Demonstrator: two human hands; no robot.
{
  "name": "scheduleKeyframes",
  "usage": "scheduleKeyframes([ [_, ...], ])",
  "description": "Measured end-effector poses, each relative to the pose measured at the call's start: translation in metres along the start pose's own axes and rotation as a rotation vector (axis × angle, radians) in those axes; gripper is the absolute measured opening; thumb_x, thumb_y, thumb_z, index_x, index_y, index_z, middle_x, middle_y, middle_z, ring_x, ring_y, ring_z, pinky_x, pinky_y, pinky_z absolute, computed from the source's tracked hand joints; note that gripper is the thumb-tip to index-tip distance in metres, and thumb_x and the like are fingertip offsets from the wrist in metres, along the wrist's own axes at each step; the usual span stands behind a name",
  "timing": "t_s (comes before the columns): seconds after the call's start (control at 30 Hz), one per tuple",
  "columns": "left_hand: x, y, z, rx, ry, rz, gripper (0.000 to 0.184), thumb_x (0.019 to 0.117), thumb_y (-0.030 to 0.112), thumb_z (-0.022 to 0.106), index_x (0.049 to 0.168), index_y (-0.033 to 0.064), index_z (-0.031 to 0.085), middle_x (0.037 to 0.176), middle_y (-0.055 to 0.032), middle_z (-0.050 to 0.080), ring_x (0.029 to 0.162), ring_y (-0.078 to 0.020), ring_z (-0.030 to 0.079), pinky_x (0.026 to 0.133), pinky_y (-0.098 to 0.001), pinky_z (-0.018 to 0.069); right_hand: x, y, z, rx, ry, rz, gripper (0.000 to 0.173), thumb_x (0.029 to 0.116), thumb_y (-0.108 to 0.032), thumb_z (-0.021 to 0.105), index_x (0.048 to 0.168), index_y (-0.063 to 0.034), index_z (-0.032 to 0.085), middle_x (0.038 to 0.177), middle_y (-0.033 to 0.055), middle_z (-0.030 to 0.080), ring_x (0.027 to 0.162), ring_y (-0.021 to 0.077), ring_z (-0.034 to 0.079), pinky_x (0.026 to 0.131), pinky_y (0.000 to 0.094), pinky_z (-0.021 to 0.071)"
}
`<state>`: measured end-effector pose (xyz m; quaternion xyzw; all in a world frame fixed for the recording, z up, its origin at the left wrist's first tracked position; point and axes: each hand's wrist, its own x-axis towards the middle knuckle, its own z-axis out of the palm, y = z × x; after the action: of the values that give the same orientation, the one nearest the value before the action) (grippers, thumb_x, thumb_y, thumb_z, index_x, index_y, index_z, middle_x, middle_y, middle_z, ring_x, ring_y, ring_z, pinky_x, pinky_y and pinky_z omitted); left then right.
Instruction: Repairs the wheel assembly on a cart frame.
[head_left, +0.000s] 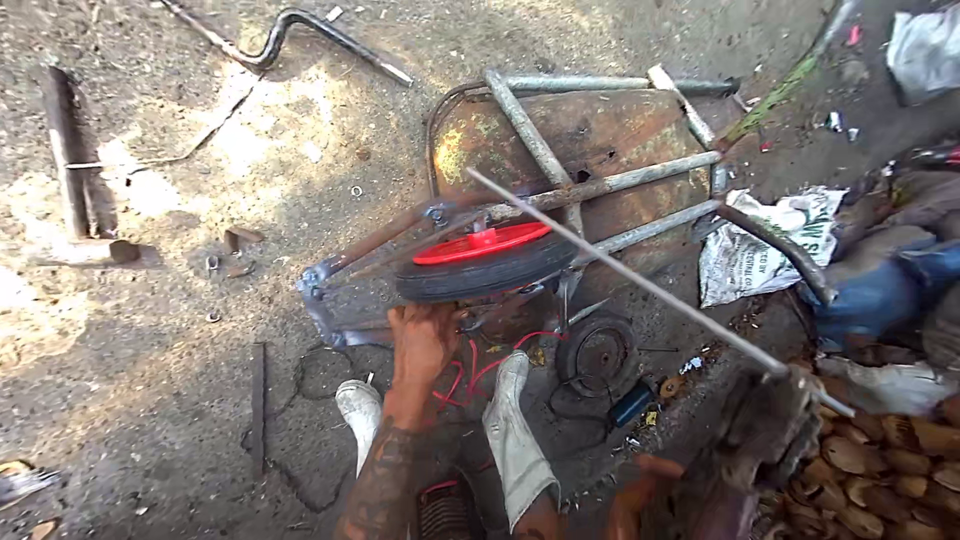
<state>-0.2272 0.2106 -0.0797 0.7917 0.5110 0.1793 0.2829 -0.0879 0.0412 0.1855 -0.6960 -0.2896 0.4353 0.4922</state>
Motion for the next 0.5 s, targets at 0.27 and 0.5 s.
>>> scheduleKeyframes([
  [0.27, -0.001, -0.004, -0.001, 0.033, 0.014, 0.022, 0.046, 0.1034, 0.045, 0.05, 0.088, 0.0099, 0.076, 0.088, -0.0115, 0.074, 0.091, -0.0348, 0.069, 0.087, -0.0602, 0.0433, 0.099, 0.05, -0.046, -0.304, 0.322, -0.007, 0.035, 0.1061, -0.024, 0.048, 0.128, 0.0032, 0.051, 0.074, 0.0007, 0.062, 0.051, 0.0121, 0.06, 0.046, 0.0282, 0.0568],
  [0.5, -0.002, -0.004, -0.002, 0.04, 0.012, 0.02, 0.045, 0.1034, 0.043, 0.05, 0.087, 0.0097, 0.075, 0.085, -0.0112, 0.074, 0.089, -0.035, 0.069, 0.087, -0.06, 0.0423, 0.117, 0.052, -0.047, -0.261, 0.323, 0.047, 0.03, 0.1065, -0.021, 0.048, 0.125, 0.0018, 0.054, 0.074, 0.0026, 0.062, 0.051, 0.0135, 0.06, 0.044, 0.0287, 0.0568],
])
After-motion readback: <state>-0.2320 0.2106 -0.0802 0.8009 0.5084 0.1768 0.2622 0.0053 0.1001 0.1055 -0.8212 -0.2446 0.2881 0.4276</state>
